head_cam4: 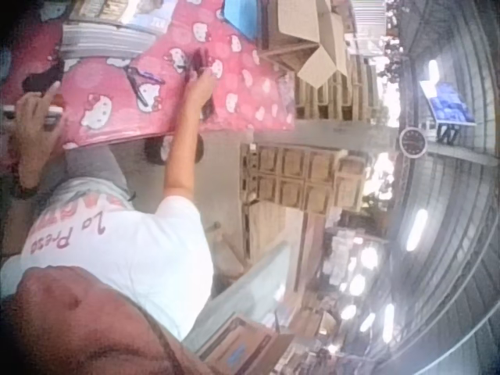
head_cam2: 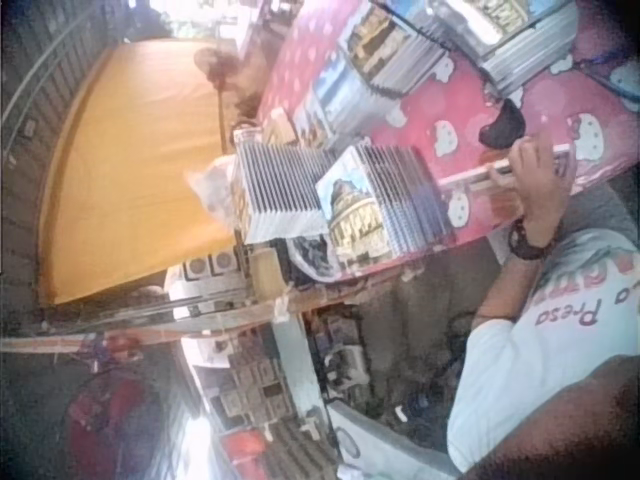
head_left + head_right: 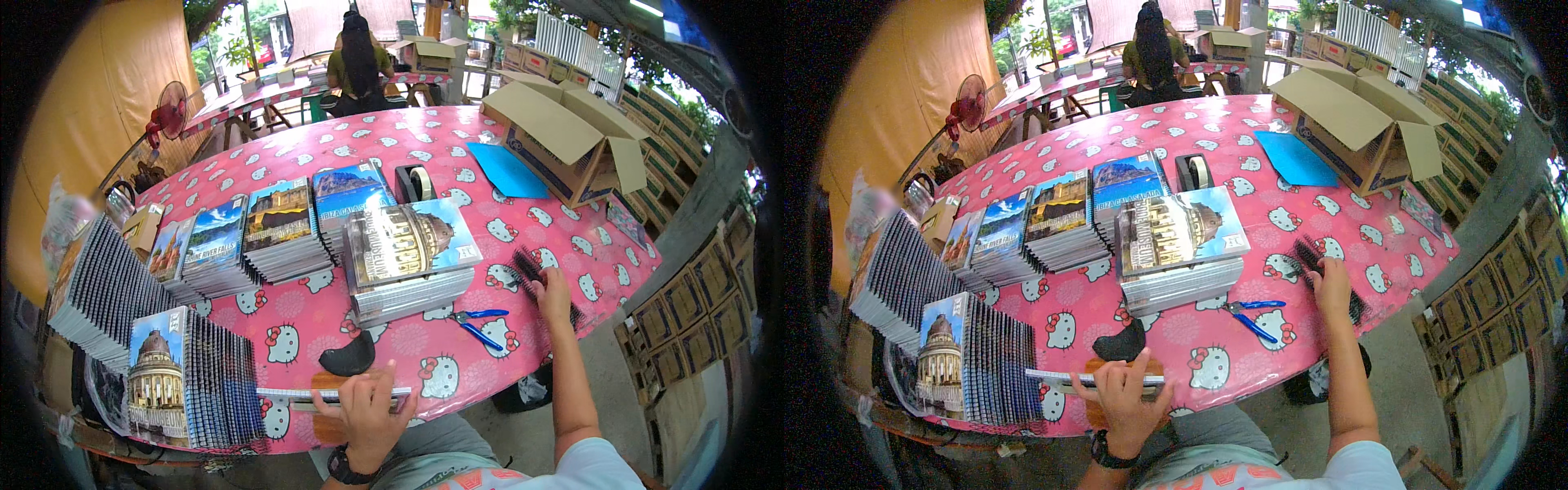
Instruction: The person binds notebooks by manually threading spiral wires through the pre-punched holes in a stack of covers and pages on a table. The person handles several spiral-bound books one by one, ensuring the coil is properly inserted and the stack is organized.
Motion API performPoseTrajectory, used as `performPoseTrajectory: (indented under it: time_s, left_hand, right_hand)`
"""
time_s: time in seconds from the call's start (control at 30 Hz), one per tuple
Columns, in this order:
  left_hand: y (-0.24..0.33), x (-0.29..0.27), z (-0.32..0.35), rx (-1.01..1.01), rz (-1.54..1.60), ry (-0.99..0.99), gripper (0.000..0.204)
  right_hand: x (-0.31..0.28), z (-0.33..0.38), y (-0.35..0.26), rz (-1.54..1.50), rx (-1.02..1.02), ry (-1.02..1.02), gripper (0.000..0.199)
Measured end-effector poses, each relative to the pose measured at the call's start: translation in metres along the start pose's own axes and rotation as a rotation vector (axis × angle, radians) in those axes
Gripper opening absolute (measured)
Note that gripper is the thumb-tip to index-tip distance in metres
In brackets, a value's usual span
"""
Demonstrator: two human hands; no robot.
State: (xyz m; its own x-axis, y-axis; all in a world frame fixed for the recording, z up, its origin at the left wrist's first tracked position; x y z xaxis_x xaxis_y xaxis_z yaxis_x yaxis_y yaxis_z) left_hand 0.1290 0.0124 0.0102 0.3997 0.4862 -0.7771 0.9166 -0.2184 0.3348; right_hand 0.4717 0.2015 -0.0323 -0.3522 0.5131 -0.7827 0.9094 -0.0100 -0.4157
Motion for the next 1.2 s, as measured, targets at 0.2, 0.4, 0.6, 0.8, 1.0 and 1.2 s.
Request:
performPoseTrajectory:
  time_s: [0.2, 0.4, 0.6, 0.8, 1.0, 1.2]
  left_hand:
    - [0.004, 0.001, -0.001, 0.056, -0.065, 0.116, 0.045]
    - [-0.013, -0.023, -0.005, 0.047, 0.252, 0.035, 0.033]
    - [-0.016, -0.032, -0.005, 0.117, 0.308, 0.081, 0.020]
    - [-0.017, -0.033, -0.004, 0.103, 0.330, 0.087, 0.022]
    - [-0.016, -0.035, -0.003, 0.105, 0.315, 0.084, 0.023]
    - [-0.014, -0.038, -0.006, 0.098, 0.296, 0.075, 0.023]
  right_hand:
    - [-0.062, 0.023, -0.073, -0.333, -0.202, -0.173, 0.041]
    - [-0.070, 0.088, -0.193, -0.656, -0.347, -0.854, 0.033]
    - [-0.055, 0.104, -0.210, -0.803, -0.467, -0.890, 0.022]
    - [-0.059, 0.104, -0.214, -0.867, -0.541, -0.949, 0.022]
    - [-0.052, 0.111, -0.208, -0.662, -0.565, -1.155, 0.026]
    - [-0.051, 0.111, -0.212, -0.759, -0.623, -1.052, 0.034]
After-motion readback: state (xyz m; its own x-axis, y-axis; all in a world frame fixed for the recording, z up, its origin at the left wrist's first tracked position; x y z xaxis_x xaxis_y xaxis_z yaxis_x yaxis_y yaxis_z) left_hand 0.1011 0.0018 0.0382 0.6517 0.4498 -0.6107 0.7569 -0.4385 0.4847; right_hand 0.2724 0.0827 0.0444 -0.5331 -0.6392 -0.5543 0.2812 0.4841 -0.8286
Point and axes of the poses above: each hand's wrist, its own z-axis away from the middle knuckle, its own x-axis out of the palm, y = z × x, the point moved 3 cm from there along -z, towards the middle knuckle, and after that the axes turned 5 degrees about x, right-handed, at the moved point
